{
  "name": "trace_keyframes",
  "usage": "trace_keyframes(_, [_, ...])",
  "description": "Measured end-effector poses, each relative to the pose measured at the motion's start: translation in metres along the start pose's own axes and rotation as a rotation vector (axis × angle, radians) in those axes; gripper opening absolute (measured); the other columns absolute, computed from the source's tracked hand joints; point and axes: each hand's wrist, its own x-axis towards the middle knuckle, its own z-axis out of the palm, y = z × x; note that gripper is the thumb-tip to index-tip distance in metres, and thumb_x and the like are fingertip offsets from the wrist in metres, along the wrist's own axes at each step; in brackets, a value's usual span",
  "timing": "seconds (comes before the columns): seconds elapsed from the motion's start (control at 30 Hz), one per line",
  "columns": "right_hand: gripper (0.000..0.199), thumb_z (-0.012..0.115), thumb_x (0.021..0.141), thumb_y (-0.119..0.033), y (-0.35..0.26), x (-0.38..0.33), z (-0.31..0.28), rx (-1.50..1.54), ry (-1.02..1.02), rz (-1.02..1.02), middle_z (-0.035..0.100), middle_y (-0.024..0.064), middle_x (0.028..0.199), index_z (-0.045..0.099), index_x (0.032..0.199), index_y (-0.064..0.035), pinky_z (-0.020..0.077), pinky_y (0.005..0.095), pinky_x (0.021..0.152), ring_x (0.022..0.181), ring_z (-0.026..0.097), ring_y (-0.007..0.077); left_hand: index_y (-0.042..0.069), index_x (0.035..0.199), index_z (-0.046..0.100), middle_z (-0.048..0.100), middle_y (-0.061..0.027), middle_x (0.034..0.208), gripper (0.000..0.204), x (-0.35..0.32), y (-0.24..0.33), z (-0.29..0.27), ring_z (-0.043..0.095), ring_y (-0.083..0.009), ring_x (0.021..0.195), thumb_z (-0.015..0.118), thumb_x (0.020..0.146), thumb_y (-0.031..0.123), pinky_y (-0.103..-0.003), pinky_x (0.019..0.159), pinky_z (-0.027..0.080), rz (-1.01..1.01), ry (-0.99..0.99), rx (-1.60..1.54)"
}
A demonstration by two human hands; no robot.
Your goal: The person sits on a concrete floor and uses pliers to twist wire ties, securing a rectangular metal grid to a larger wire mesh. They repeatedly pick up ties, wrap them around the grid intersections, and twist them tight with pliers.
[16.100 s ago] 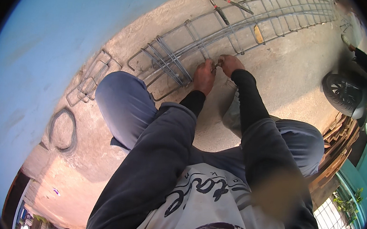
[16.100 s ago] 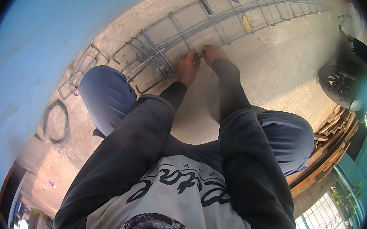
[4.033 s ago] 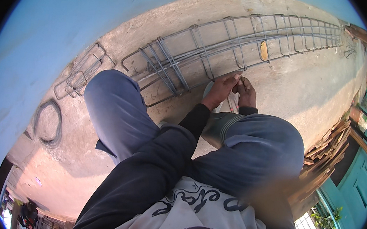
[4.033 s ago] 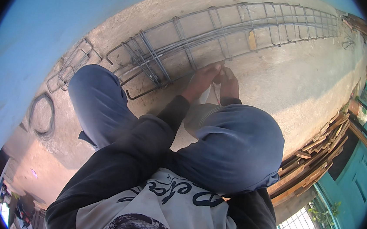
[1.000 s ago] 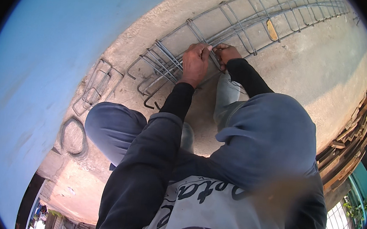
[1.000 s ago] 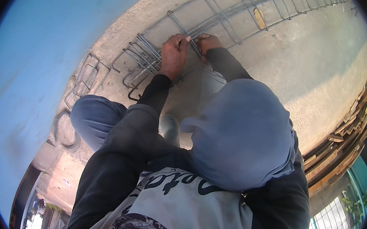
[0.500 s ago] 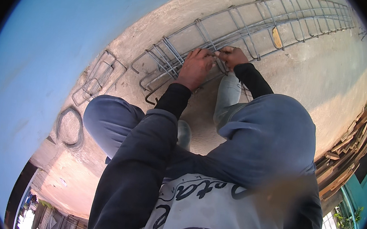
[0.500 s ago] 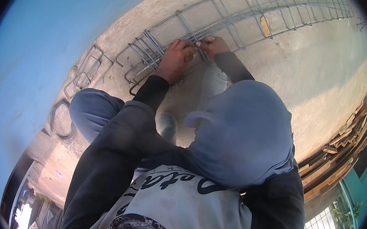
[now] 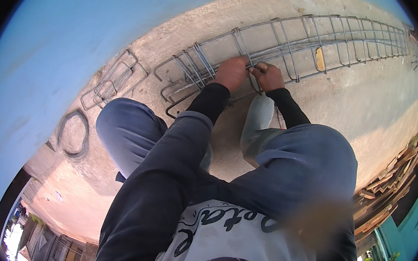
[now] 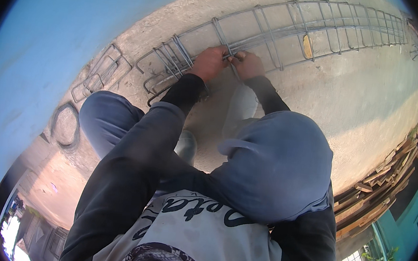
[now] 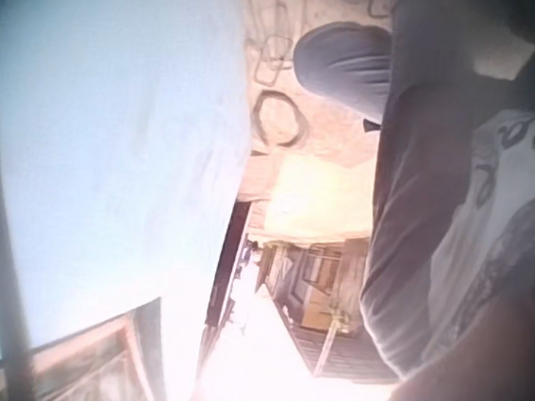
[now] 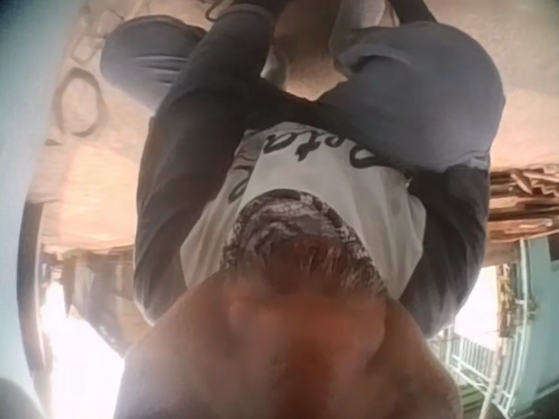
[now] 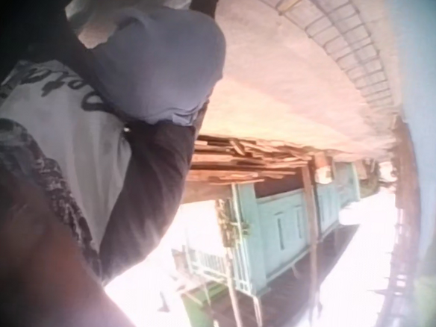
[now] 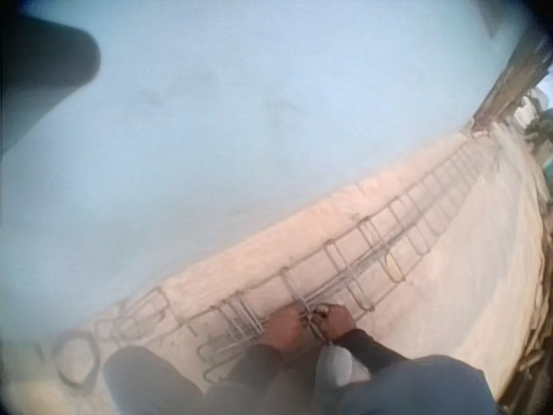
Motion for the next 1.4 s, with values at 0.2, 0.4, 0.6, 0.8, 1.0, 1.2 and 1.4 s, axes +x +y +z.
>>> trace_keyframes(0.2, [0.033, 0.065, 0.090, -0.036, 0.001, -0.001, 0.007, 0.011, 0.051, -0.017, 0.069, 0.0218, 0.100, 0.072, 0.103, -0.0066, 0.0492, 0.0488, 0.082, 0.096, 0.064, 0.0413, 0.009, 0.104, 0.069, 0.072, -0.0179, 0.089, 0.024, -0.008, 0.019, 0.017, 0.069, -0.0353, 0.092, 0.067, 0.085, 0.024, -0.049, 0.087, 0.049, -0.188, 0.146, 0.130])
trace_keyframes(0.4, [0.029, 0.065, 0.091, -0.031, -0.003, -0.005, 0.003, 0.024, 0.076, -0.071, 0.069, 0.0218, 0.098, 0.071, 0.101, -0.0050, 0.0497, 0.0478, 0.080, 0.094, 0.065, 0.0414, 0.011, 0.104, 0.072, 0.072, -0.0161, 0.084, 0.024, -0.013, 0.031, 0.016, 0.070, -0.0331, 0.086, 0.067, 0.082, 0.018, -0.045, 0.094, 0.038, -0.219, 0.209, 0.133])
trace_keyframes(0.6, [0.027, 0.066, 0.090, -0.030, -0.003, -0.004, 0.005, 0.047, 0.068, -0.058, 0.069, 0.0213, 0.096, 0.071, 0.100, -0.0047, 0.0498, 0.0467, 0.078, 0.092, 0.065, 0.0412, 0.012, 0.105, 0.073, 0.072, -0.0152, 0.083, 0.026, -0.014, 0.031, 0.017, 0.069, -0.0326, 0.084, 0.067, 0.080, 0.018, -0.045, 0.093, 0.037, -0.188, 0.223, 0.164])
trace_keyframes(0.8, [0.028, 0.066, 0.090, -0.030, -0.002, -0.005, 0.004, 0.107, 0.053, -0.060, 0.069, 0.0219, 0.098, 0.071, 0.098, -0.0040, 0.0491, 0.0458, 0.079, 0.094, 0.064, 0.0411, 0.006, 0.108, 0.071, 0.073, -0.0177, 0.094, 0.032, -0.013, 0.031, 0.021, 0.069, -0.0319, 0.097, 0.069, 0.081, 0.022, -0.049, 0.102, 0.032, -0.263, 0.287, 0.000])
trace_keyframes(1.0, [0.029, 0.067, 0.089, -0.030, -0.003, -0.005, 0.004, 0.110, 0.047, -0.023, 0.068, 0.0239, 0.098, 0.070, 0.098, -0.0022, 0.0484, 0.0463, 0.080, 0.095, 0.063, 0.0422, 0.004, 0.111, 0.069, 0.075, -0.0139, 0.094, 0.036, 0.000, 0.028, 0.021, 0.071, -0.0290, 0.095, 0.072, 0.080, 0.023, -0.049, 0.108, 0.029, -0.482, 0.366, -0.421])
trace_keyframes(1.2, [0.029, 0.068, 0.089, -0.029, -0.003, -0.005, 0.007, 0.117, 0.071, -0.033, 0.067, 0.0241, 0.096, 0.070, 0.097, -0.0017, 0.0478, 0.0470, 0.080, 0.094, 0.063, 0.0424, -0.002, 0.103, 0.066, 0.075, -0.0142, 0.087, 0.025, 0.006, 0.028, 0.028, 0.073, -0.0222, 0.084, 0.069, 0.081, 0.010, -0.035, 0.082, 0.052, -0.477, 0.610, -0.871])
trace_keyframes(1.4, [0.027, 0.067, 0.089, -0.028, -0.004, -0.004, 0.005, 0.095, 0.049, -0.042, 0.067, 0.0239, 0.096, 0.070, 0.096, -0.0015, 0.0484, 0.0465, 0.078, 0.092, 0.064, 0.0414, 0.000, 0.100, 0.063, 0.074, -0.0142, 0.095, 0.021, -0.010, 0.030, 0.037, 0.071, -0.0201, 0.085, 0.069, 0.081, 0.006, -0.035, 0.074, 0.054, -0.330, 0.686, -0.977])
